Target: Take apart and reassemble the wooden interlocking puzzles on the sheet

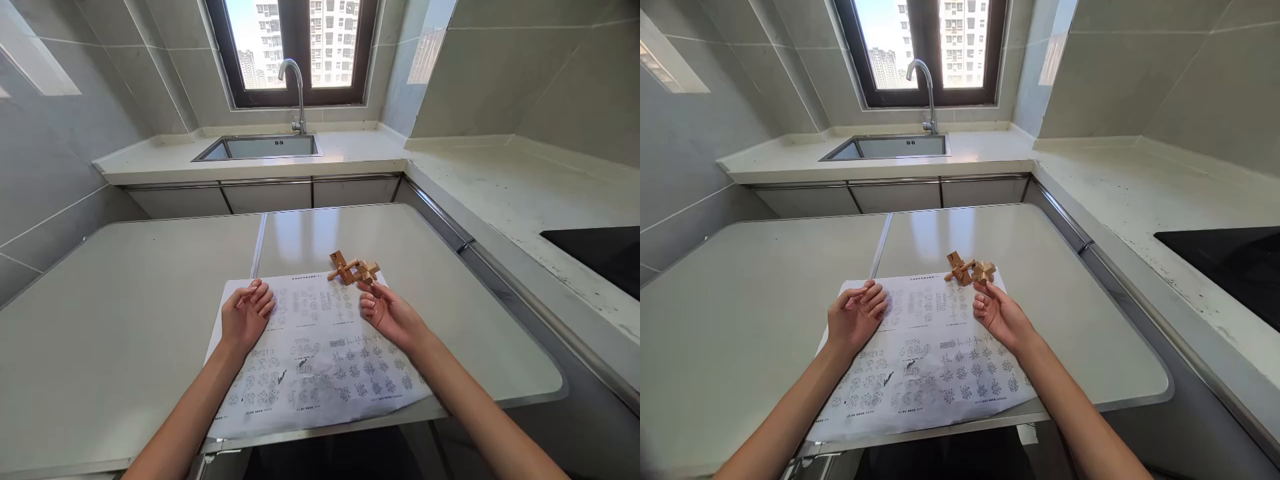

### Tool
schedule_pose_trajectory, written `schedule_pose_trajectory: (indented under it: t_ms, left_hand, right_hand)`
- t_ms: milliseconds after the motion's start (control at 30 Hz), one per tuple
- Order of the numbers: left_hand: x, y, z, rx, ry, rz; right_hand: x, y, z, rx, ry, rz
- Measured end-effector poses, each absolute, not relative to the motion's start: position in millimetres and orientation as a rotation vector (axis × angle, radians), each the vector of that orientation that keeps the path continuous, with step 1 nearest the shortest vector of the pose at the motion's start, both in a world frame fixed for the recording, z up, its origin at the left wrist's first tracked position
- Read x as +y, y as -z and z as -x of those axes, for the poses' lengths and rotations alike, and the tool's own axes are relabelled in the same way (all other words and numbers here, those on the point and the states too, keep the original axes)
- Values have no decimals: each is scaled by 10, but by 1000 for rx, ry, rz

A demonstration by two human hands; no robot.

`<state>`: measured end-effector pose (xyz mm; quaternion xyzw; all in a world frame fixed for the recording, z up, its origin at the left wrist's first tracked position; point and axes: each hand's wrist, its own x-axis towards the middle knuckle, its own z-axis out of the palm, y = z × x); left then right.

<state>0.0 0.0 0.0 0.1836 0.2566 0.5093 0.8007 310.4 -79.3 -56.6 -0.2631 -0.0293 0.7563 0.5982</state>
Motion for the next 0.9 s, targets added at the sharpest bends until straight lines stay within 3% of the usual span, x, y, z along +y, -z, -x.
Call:
schedule_pose_trajectory:
  t_ms: [500, 733, 900]
  left_hand:
    - [-27, 76, 29, 547, -1086, -429]
    - [-33, 100, 18, 549, -1078, -467]
    - [-33, 129, 11, 546, -1051, -564]
  right_hand:
    - [-533, 503, -3172, -45, -1710, 753]
    - [-602, 340, -3062, -171, -1438, 785]
    - [-685, 48, -2779, -647, -1224, 843]
